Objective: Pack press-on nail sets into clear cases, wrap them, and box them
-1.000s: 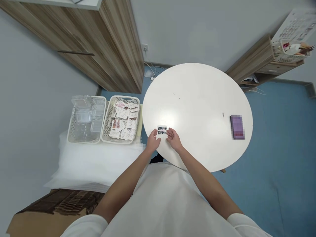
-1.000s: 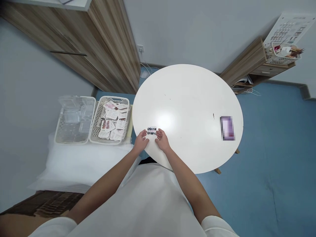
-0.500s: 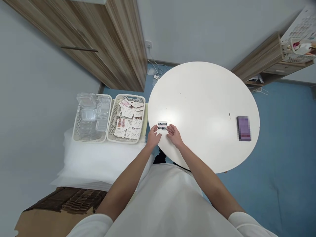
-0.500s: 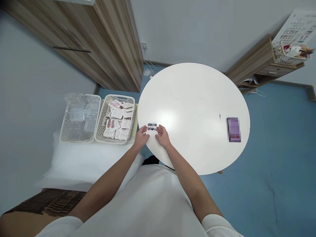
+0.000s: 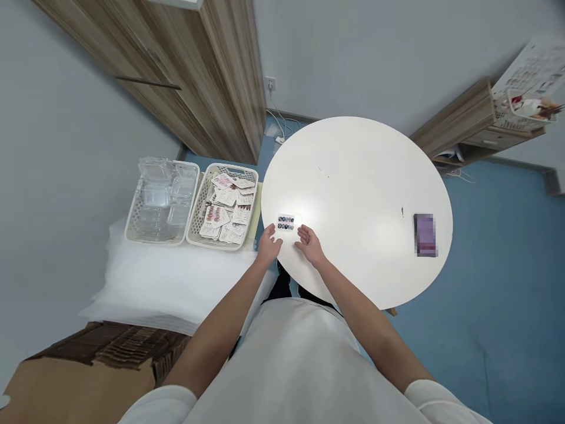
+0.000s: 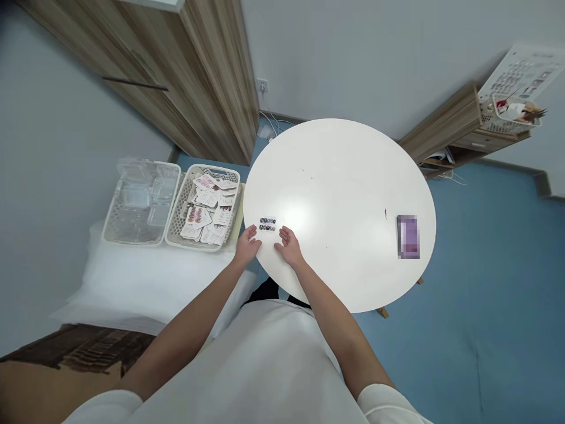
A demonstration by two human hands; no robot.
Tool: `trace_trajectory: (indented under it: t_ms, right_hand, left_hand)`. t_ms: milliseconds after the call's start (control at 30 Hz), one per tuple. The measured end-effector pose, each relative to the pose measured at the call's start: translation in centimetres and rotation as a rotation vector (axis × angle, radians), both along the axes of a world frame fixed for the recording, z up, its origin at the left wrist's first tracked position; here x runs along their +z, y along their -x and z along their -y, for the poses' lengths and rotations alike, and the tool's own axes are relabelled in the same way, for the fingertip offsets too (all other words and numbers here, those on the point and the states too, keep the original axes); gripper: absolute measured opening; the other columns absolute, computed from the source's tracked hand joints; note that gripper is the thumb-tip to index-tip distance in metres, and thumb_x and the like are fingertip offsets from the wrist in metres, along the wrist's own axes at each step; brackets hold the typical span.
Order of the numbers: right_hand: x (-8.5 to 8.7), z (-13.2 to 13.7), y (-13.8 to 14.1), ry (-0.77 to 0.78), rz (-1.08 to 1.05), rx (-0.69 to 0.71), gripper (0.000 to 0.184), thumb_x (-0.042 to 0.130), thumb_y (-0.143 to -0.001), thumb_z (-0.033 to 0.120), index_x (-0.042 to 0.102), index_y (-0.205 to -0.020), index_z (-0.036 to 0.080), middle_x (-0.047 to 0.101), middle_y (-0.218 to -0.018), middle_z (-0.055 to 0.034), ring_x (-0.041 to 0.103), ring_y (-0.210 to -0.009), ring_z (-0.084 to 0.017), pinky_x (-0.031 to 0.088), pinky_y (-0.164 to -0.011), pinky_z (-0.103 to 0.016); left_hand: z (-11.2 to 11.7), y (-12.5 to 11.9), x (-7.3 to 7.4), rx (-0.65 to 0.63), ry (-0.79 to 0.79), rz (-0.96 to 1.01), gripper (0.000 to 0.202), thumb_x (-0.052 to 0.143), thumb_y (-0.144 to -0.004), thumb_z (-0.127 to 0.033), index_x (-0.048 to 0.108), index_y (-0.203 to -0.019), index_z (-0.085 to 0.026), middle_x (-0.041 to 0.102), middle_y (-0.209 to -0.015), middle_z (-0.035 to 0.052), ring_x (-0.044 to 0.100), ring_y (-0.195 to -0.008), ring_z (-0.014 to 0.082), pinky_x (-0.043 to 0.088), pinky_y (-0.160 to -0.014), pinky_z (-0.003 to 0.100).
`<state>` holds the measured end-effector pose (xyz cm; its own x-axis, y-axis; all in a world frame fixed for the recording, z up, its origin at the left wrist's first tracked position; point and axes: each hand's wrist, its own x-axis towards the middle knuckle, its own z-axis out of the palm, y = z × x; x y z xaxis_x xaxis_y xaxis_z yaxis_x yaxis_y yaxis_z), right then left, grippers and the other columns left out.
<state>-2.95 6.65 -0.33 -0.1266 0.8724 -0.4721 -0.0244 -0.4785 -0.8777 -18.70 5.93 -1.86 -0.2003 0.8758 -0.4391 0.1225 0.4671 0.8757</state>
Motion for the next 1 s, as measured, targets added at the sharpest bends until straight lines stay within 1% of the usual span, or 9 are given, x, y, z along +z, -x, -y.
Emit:
trace_trajectory:
  t_ms: [100, 200, 367, 467, 600, 733, 800, 900, 1000]
  right_hand:
    - [0.7, 0.8, -1.2, -0.006, 0.013, 0.04, 0.064, 0.064, -0.062, 0.021, 0.039, -0.121, 0.027, 0.04, -0.131, -0.0072, 0.038, -0.121, -0.02, 0.031, -0.1, -0.041]
    - [1.3, 1.7, -2.4, -0.013, 0.061, 0.072, 0.061, 0.063, -0.062, 0.023, 0.042, -0.119, 0.026, 0.043, -0.128, -0.0078, 0.043, -0.116, -0.021, 0.037, -0.094, -0.04]
    - [1.2, 3.5, -3.8, -0.031, 0.155, 0.097, 0.048, 0.055, -0.067, 0.026, 0.046, -0.113, 0.021, 0.053, -0.112, -0.008, 0.055, -0.088, -0.016, 0.043, -0.084, -0.037]
    - [0.9, 4.6, -4.2, -0.046, 0.171, 0.122, 0.041, 0.051, -0.069, 0.028, 0.048, -0.109, 0.019, 0.056, -0.101, -0.0065, 0.055, -0.076, -0.014, 0.045, -0.079, -0.036]
    - [1.1, 5.5, -3.6, -0.09, 0.18, 0.196, 0.038, 0.05, -0.071, 0.032, 0.048, -0.107, 0.02, 0.057, -0.093, -0.0053, 0.055, -0.071, -0.014, 0.047, -0.074, -0.036]
    - [1.8, 5.8, -1.6, -0.163, 0.188, 0.27, 0.038, 0.049, -0.071, 0.038, 0.048, -0.106, 0.022, 0.058, -0.089, -0.0054, 0.056, -0.068, -0.017, 0.048, -0.068, -0.036]
    - [2.2, 5.8, 0.2, -0.203, 0.182, 0.312, 0.038, 0.049, -0.072, 0.04, 0.049, -0.105, 0.022, 0.058, -0.087, -0.0056, 0.056, -0.067, -0.017, 0.048, -0.065, -0.035]
    - [2.9, 5.7, 3.9, -0.253, 0.167, 0.386, 0.038, 0.048, -0.073, 0.04, 0.049, -0.105, 0.021, 0.059, -0.084, -0.0058, 0.056, -0.066, -0.017, 0.048, -0.062, -0.033]
    - [3.4, 4.9, 8.5, -0.298, 0.153, 0.485, 0.038, 0.049, -0.072, 0.037, 0.049, -0.106, 0.02, 0.059, -0.082, -0.0044, 0.055, -0.065, -0.016, 0.047, -0.063, -0.032]
  left_hand:
    - [1.1, -0.5, 0.2, 0.028, 0.016, -0.019, 0.06, 0.054, -0.068, -0.011, 0.039, -0.125, -0.019, 0.042, -0.13, 0.0108, 0.04, -0.119, 0.0226, 0.036, -0.096, 0.036]
    - [2.5, -1.1, 0.2, 0.054, 0.037, -0.044, 0.058, 0.055, -0.068, -0.012, 0.041, -0.123, -0.018, 0.044, -0.129, 0.0116, 0.041, -0.119, 0.0231, 0.036, -0.096, 0.036]
    - [6.0, -1.6, 0.2, 0.092, 0.06, -0.044, 0.051, 0.056, -0.071, -0.017, 0.045, -0.12, -0.019, 0.044, -0.129, 0.0107, 0.042, -0.117, 0.023, 0.039, -0.093, 0.036]
    - [8.6, -1.3, 0.4, 0.122, 0.064, -0.023, 0.044, 0.058, -0.07, -0.02, 0.05, -0.114, -0.019, 0.05, -0.123, 0.011, 0.048, -0.11, 0.0221, 0.04, -0.091, 0.037]
    - [11.4, 0.1, 1.1, 0.22, 0.068, -0.021, 0.039, 0.061, -0.068, -0.021, 0.054, -0.106, -0.018, 0.057, -0.111, 0.0116, 0.056, -0.097, 0.0195, 0.042, -0.088, 0.036]
    - [13.5, 2.3, 2.0, 0.306, 0.066, -0.01, 0.038, 0.064, -0.064, -0.023, 0.056, -0.101, -0.017, 0.061, -0.101, 0.0104, 0.059, -0.085, 0.0177, 0.045, -0.082, 0.035]
    - [14.4, 3.8, 2.6, 0.31, 0.048, -0.017, 0.039, 0.065, -0.063, -0.024, 0.057, -0.1, -0.017, 0.062, -0.097, 0.0098, 0.06, -0.082, 0.0175, 0.046, -0.08, 0.035]
    - [15.8, 6.7, 3.3, 0.279, 0.004, -0.041, 0.038, 0.066, -0.063, -0.027, 0.058, -0.099, -0.018, 0.062, -0.094, 0.0092, 0.06, -0.08, 0.0183, 0.047, -0.078, 0.036]
    - [16.5, 10.5, 4.0, 0.282, -0.028, -0.07, 0.038, 0.066, -0.062, -0.029, 0.058, -0.097, -0.019, 0.063, -0.093, 0.0084, 0.06, -0.079, 0.0187, 0.048, -0.075, 0.035]
